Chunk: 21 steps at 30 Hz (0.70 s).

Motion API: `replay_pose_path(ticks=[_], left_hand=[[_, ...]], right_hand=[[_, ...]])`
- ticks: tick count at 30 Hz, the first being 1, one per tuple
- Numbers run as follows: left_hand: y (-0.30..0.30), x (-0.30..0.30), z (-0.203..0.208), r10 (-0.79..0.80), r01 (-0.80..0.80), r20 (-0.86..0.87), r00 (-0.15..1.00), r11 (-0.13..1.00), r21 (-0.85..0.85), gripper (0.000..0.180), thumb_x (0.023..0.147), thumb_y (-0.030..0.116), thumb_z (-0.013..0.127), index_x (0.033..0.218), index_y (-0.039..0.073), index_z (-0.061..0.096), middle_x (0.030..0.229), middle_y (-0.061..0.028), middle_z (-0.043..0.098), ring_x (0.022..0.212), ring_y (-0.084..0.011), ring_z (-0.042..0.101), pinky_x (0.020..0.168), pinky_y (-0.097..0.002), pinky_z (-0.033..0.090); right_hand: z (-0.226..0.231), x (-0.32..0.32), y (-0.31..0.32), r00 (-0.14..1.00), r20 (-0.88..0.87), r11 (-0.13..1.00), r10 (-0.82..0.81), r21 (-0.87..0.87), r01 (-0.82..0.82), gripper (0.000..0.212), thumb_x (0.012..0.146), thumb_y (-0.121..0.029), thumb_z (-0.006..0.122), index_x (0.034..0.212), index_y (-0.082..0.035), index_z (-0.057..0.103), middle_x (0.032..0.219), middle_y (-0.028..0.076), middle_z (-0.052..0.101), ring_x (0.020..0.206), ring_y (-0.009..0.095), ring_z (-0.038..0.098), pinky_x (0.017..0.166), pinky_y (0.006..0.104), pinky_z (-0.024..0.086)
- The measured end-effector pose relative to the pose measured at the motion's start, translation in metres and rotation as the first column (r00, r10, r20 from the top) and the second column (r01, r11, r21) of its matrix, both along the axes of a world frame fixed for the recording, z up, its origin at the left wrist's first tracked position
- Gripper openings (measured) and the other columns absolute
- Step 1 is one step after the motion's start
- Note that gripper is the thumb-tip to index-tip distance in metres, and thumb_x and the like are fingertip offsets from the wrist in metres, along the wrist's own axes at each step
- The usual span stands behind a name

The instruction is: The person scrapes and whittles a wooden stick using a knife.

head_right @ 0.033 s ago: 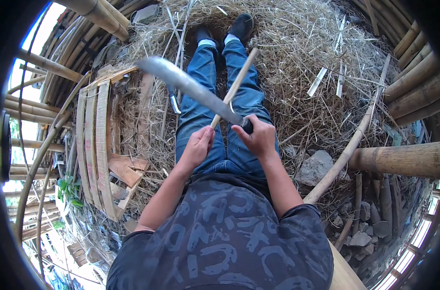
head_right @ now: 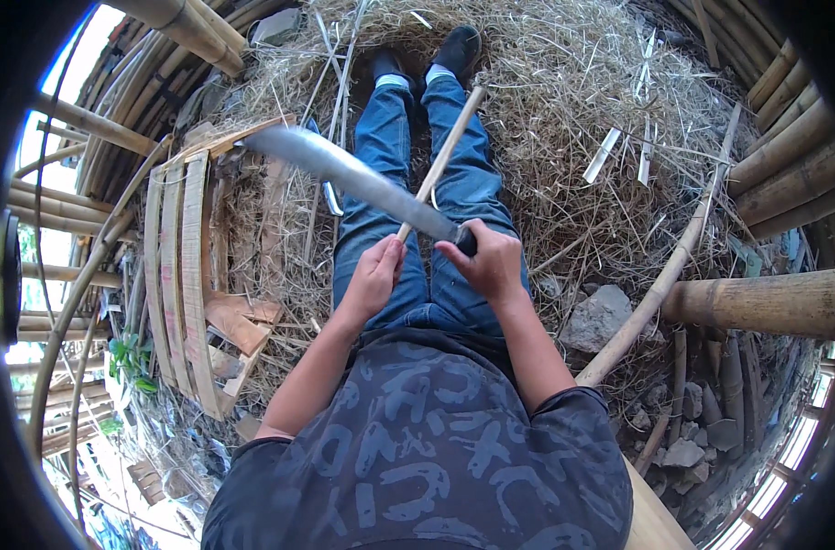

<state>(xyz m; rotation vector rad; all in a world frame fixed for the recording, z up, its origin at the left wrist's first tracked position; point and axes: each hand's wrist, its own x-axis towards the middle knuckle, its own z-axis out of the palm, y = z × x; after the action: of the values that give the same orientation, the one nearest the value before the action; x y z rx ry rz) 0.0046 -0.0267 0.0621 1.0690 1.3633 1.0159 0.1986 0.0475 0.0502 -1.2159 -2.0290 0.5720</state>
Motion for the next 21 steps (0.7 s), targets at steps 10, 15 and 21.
replay_pose_path(ticks=[10,15,21], left_hand=[[-0.007,0.001,-0.003,0.028,-0.017,0.139,0.990,0.997,-0.078,0.031,0.105,0.028,0.040,0.081,0.010,0.047,0.063,0.0091,0.035,0.049,-0.0016,0.030,0.043,-0.0197,0.025],[-0.008,0.001,0.005,0.065,-0.050,0.125,0.990,0.992,-0.119,0.038,0.104,0.028,0.042,0.079,0.002,0.052,0.063,0.0052,0.040,0.059,-0.0051,0.035,0.051,-0.0260,0.029],[-0.003,0.006,0.022,0.033,0.016,0.246,0.969,0.981,-0.195,0.034,0.105,0.031,0.039,0.079,0.010,0.044,0.062,0.0067,0.034,0.049,-0.0033,0.033,0.044,-0.0210,0.038]], right_hand=[[0.006,0.019,0.027,0.978,0.182,0.975,-0.103,0.212,0.063,0.055,0.076,-0.062,0.068,0.074,-0.007,0.062,0.059,0.010,0.060,0.054,0.030,0.062,0.051,0.0384,0.048],[0.004,0.016,0.026,0.991,0.134,0.970,0.011,0.241,-0.043,0.057,0.075,-0.063,0.069,0.076,-0.006,0.063,0.059,0.010,0.060,0.054,0.029,0.063,0.051,0.0379,0.048],[-0.001,0.016,0.020,0.985,0.074,0.974,-0.154,0.180,0.138,0.055,0.073,-0.058,0.074,0.082,-0.005,0.065,0.061,0.012,0.062,0.056,0.031,0.063,0.052,0.0384,0.048]])
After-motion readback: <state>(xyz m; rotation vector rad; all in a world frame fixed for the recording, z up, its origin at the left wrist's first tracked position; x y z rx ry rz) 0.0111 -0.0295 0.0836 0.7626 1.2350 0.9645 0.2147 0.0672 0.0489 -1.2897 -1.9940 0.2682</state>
